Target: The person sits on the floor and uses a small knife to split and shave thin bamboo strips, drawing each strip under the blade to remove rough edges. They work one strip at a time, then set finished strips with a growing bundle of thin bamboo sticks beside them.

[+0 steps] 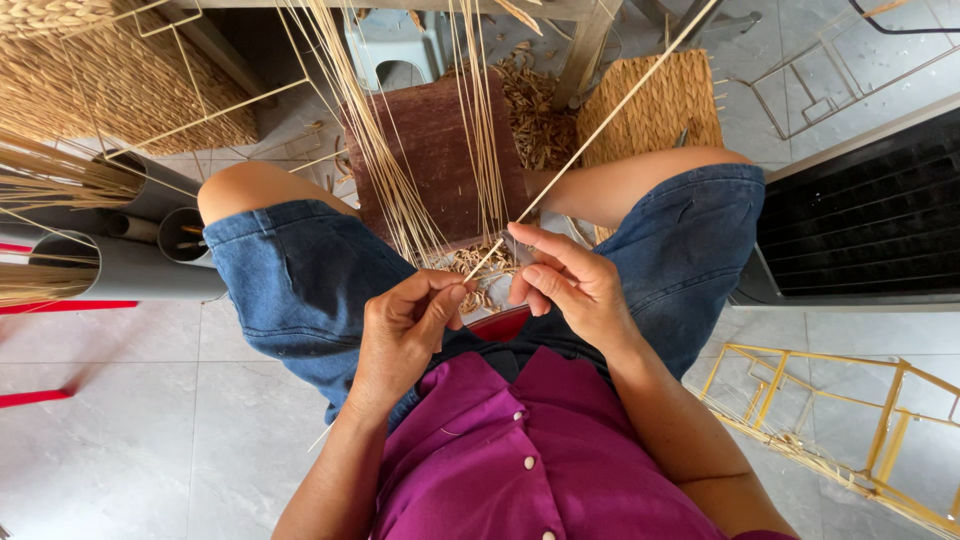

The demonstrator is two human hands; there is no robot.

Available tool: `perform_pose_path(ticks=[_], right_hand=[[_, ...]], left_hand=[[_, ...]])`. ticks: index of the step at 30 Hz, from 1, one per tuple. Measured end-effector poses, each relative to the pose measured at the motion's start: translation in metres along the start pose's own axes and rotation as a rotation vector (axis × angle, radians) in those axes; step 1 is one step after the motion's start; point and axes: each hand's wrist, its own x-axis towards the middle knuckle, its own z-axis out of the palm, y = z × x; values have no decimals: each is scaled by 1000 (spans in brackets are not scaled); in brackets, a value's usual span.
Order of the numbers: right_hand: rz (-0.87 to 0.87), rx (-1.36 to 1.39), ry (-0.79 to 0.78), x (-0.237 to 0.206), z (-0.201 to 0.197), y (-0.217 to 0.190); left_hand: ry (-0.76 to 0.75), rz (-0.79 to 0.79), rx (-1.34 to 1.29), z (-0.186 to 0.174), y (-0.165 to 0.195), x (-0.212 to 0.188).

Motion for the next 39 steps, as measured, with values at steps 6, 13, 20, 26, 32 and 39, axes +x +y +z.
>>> perform_pose_path(ticks=[6, 13, 20, 26, 32, 39], right_hand=[[57, 127, -47, 1, -4, 3], [172, 194, -257, -3, 11, 11], [243, 374, -589, 0, -15, -8], [292, 260, -122, 13, -11, -10], [249, 234, 18, 10, -2, 12], [161, 352, 221, 10, -45, 19]], left_hand=[[-14, -55, -90, 1, -5, 2], [-38, -39, -131, 2, -14, 5], [33, -80, -212, -10, -18, 11], [61, 4, 129, -8, -10, 5], [-3, 61, 253, -7, 1, 2], [-9, 77, 308, -29, 1, -2]])
